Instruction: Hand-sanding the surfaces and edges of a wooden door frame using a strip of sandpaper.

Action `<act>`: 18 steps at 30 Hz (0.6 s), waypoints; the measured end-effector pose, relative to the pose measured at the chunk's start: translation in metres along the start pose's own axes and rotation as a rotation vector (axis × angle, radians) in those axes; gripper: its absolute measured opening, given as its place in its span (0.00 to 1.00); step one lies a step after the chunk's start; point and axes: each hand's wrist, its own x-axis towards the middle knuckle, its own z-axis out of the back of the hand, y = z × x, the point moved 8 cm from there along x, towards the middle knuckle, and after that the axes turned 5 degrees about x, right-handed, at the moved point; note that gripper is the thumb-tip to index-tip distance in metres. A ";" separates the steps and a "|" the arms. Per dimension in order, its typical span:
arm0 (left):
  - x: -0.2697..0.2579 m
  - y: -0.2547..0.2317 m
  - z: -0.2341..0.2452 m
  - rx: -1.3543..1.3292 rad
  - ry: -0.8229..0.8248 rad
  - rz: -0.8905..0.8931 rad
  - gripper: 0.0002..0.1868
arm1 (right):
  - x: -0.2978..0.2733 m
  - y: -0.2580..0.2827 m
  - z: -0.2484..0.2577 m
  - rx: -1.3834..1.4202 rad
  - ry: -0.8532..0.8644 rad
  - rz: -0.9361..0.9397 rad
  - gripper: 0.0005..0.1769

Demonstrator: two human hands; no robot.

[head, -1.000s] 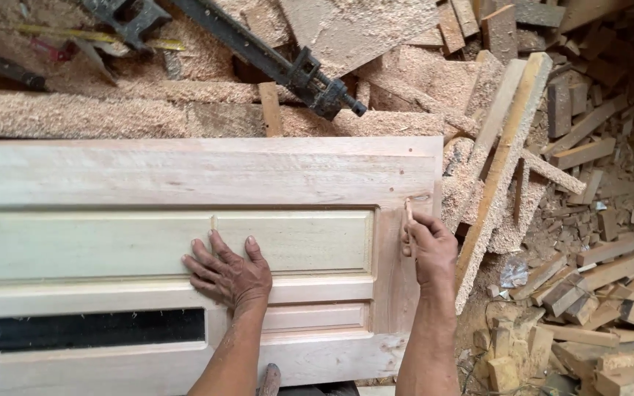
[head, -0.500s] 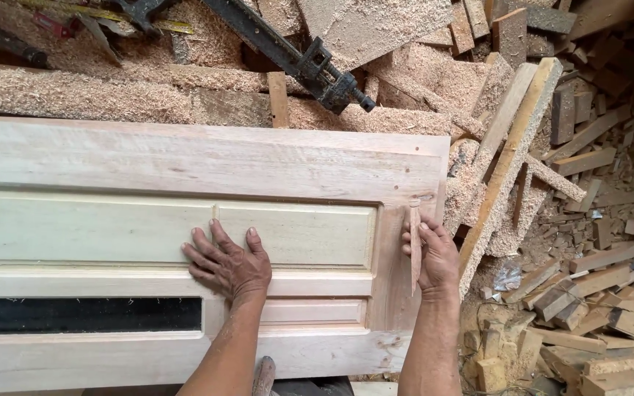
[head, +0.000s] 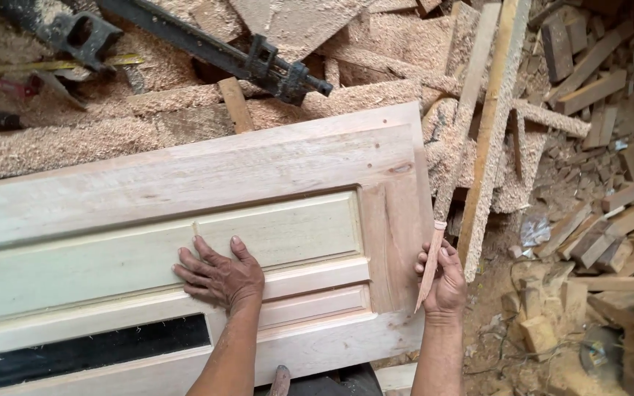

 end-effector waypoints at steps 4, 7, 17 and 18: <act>0.001 -0.004 0.004 0.005 0.028 -0.008 0.35 | -0.015 0.003 0.015 0.047 -0.017 0.021 0.11; 0.001 -0.005 0.006 0.028 0.026 -0.018 0.35 | -0.029 0.010 0.034 0.103 -0.053 0.057 0.10; 0.001 -0.006 0.007 0.046 0.072 0.038 0.34 | -0.070 0.016 0.146 0.279 -0.152 0.097 0.09; 0.001 -0.005 0.006 0.054 0.071 0.040 0.34 | -0.077 0.014 0.152 0.253 -0.164 0.094 0.10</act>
